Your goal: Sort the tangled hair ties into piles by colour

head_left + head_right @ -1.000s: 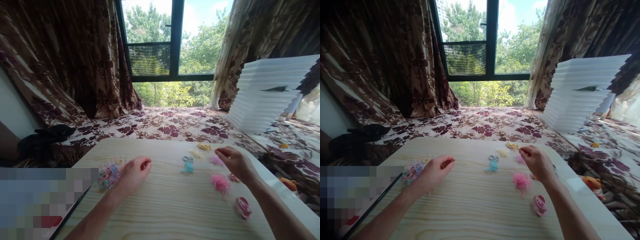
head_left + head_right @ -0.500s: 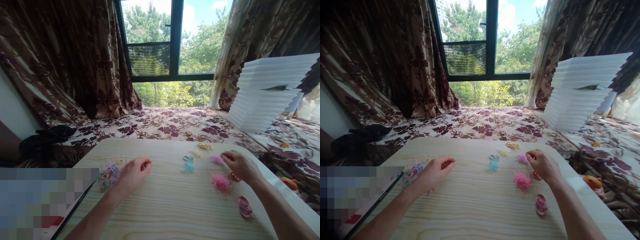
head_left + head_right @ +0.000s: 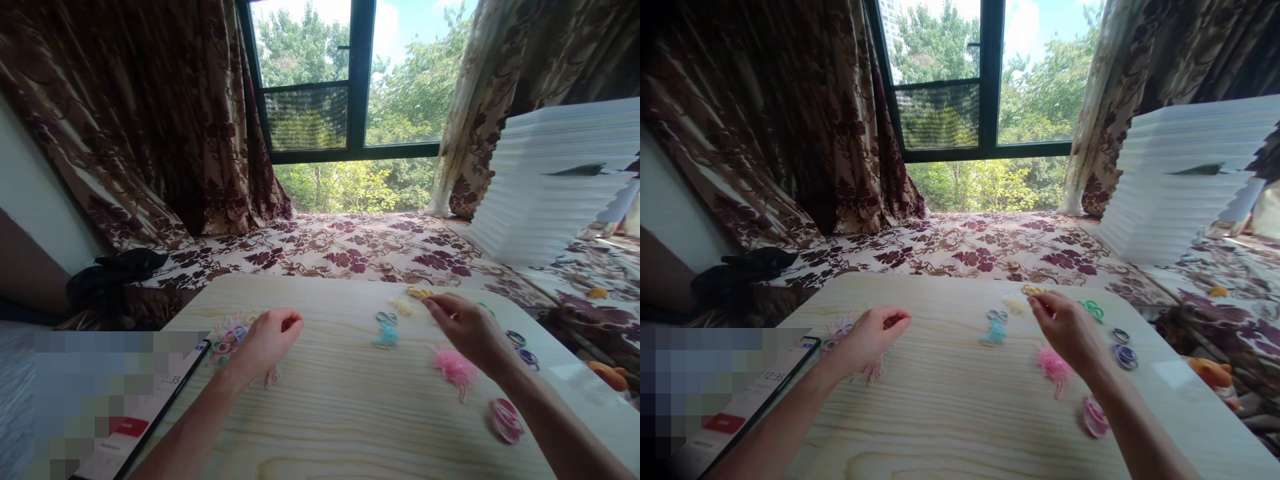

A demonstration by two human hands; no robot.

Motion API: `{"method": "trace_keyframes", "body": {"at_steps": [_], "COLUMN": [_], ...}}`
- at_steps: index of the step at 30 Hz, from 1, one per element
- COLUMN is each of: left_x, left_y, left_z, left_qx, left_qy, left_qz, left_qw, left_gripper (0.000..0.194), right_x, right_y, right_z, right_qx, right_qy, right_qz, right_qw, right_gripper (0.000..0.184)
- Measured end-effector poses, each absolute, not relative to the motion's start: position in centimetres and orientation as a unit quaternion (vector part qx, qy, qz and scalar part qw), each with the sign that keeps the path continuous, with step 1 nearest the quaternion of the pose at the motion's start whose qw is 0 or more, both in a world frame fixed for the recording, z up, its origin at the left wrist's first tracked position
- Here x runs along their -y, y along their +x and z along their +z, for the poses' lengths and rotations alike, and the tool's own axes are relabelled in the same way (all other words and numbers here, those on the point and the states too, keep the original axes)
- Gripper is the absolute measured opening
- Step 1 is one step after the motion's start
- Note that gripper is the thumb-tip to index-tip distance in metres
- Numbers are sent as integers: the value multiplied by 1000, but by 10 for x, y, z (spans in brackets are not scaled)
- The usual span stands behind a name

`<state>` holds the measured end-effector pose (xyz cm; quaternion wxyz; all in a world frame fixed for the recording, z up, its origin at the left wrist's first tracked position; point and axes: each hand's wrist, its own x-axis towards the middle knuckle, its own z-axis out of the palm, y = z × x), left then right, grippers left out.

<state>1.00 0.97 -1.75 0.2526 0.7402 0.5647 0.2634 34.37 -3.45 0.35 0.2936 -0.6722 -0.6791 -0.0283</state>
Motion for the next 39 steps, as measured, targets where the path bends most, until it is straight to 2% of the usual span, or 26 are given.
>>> {"method": "trace_keyframes", "body": {"at_steps": [6, 11, 17, 23, 39], "left_x": [-15, -20, -24, -23, -18], "left_y": [-13, -24, -39, -49, -40], "left_z": [-2, 3, 10, 12, 14], "left_qx": [-582, -603, -634, -663, -628], "left_qy": [728, 711, 691, 695, 761], "left_qz": [254, 265, 265, 210, 70], "left_qw": [257, 248, 226, 185, 150], "left_gripper": [23, 26, 26, 22, 23], "right_x": [50, 50, 43, 48, 44], "right_y": [265, 254, 257, 251, 254], "right_z": [-8, -35, -52, -54, -52], "right_qx": [798, 824, 804, 764, 778], "right_qy": [-533, -487, -501, -536, -522], "right_qz": [101, 196, 218, 192, 173], "right_qw": [265, 213, 234, 304, 302], "right_gripper": [35, 36, 29, 36, 32]}}
